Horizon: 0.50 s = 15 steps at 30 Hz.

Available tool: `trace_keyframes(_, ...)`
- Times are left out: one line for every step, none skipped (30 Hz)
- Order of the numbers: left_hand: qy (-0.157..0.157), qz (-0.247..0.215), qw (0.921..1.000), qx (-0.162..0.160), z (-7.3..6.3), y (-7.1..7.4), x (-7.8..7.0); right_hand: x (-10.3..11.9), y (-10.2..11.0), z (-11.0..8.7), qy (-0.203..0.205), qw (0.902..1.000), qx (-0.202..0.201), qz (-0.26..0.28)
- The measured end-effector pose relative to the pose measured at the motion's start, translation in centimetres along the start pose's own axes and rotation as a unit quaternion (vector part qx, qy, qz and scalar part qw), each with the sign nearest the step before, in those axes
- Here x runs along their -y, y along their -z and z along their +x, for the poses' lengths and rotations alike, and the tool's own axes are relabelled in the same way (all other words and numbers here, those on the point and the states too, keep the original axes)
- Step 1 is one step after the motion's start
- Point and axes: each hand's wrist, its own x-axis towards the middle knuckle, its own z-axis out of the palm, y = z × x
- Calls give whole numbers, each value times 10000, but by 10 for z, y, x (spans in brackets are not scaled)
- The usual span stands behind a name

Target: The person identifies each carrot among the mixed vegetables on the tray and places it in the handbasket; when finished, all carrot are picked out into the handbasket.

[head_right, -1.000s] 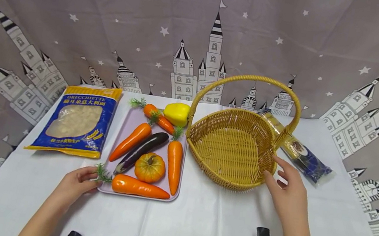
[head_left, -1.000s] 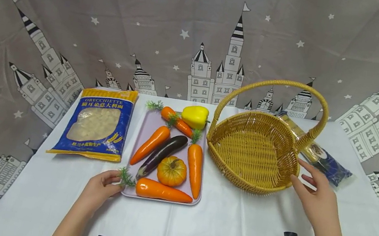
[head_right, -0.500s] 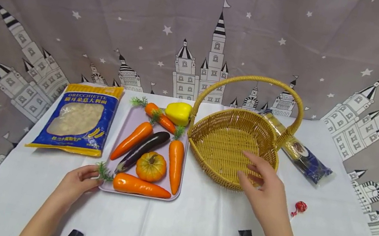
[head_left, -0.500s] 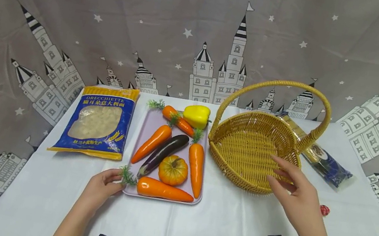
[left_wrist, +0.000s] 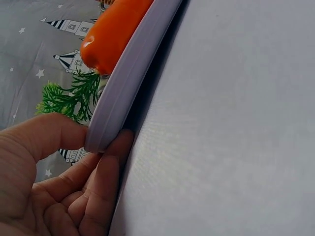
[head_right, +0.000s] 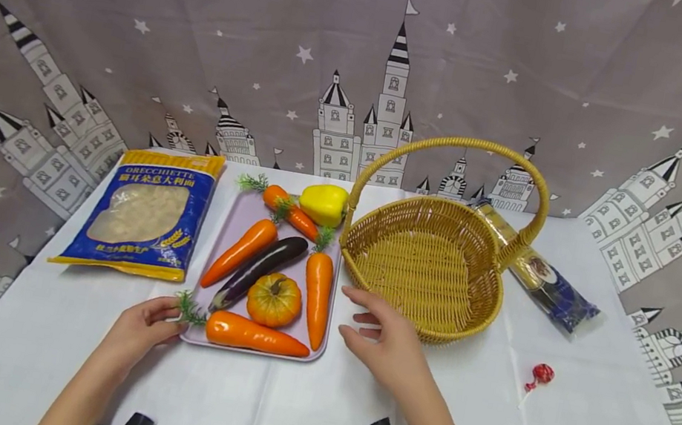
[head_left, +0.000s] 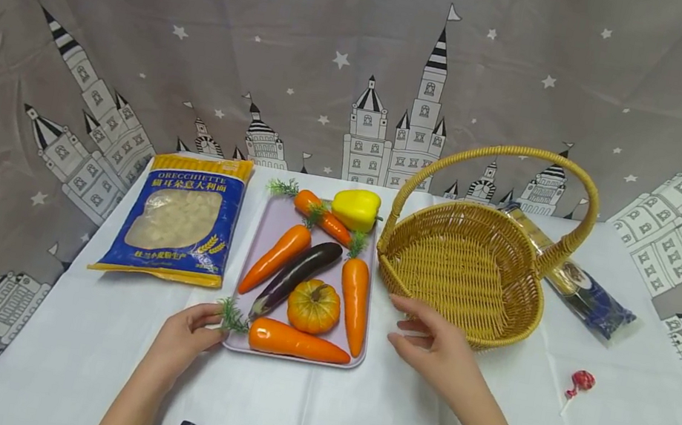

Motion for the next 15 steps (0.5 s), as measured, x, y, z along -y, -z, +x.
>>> trace_keyframes(-7, -4, 10000, -1, 0, 0, 0, -3, -5, 2, -69, 9999, 67, 91)
trace_keyframes(-24, -21, 10000, 5, 0, 0, 0, -5, -9, 4, -99, 9997, 132, 170)
trace_keyframes(-31, -33, 10000, 10, -1, 0, -1, -8, -13, 6, -128, 9994, 186, 252)
trace_keyframes(-50, -45, 10000, 16, -1, 0, -1, -11, -17, 8, -168, 9990, 223, 361)
trace_keyframes(-71, -48, 10000, 20, -1, 0, -1, -14, -21, 10, -205, 9984, 242, 468)
trace_keyframes(-63, -43, 10000, 10, -1, 0, -1, -16, -24, 12, -245, 9979, 244, 540)
trace_keyframes(-64, -42, 10000, 9, -1, -1, -1, -18, -27, 14, -289, 9975, 244, 590)
trace_keyframes(-73, -35, 10000, 4, -1, -1, -1, -20, -29, 16, -331, 9973, 229, 611)
trace_keyframes(-72, -22, 10000, -4, -1, -1, -1, -22, -32, 18, -404, 9970, 202, 625)
trace_keyframes(-65, -12, 10000, -16, -1, -1, -1, -23, -34, 20, -443, 9969, 170, 632)
trace_keyframes(-55, -14, 10000, -25, -1, -1, -1, -23, -35, 21, -483, 9970, 130, 587)
trace_keyframes(-53, -14, 10000, -31, -2, -1, 0, -24, -37, 23, -522, 9971, 95, 539)
trace_keyframes(-50, -16, 10000, -31, -1, -1, 0, -24, -38, 24, -554, 9972, 64, 494)
trace_keyframes(-49, -23, 10000, -34, -1, -1, 0, -24, -39, 26, -580, 9973, 26, 443)
trace_keyframes(-44, -33, 10000, -32, -1, -1, 0, -24, -40, 27, -584, 9975, -2, 398)
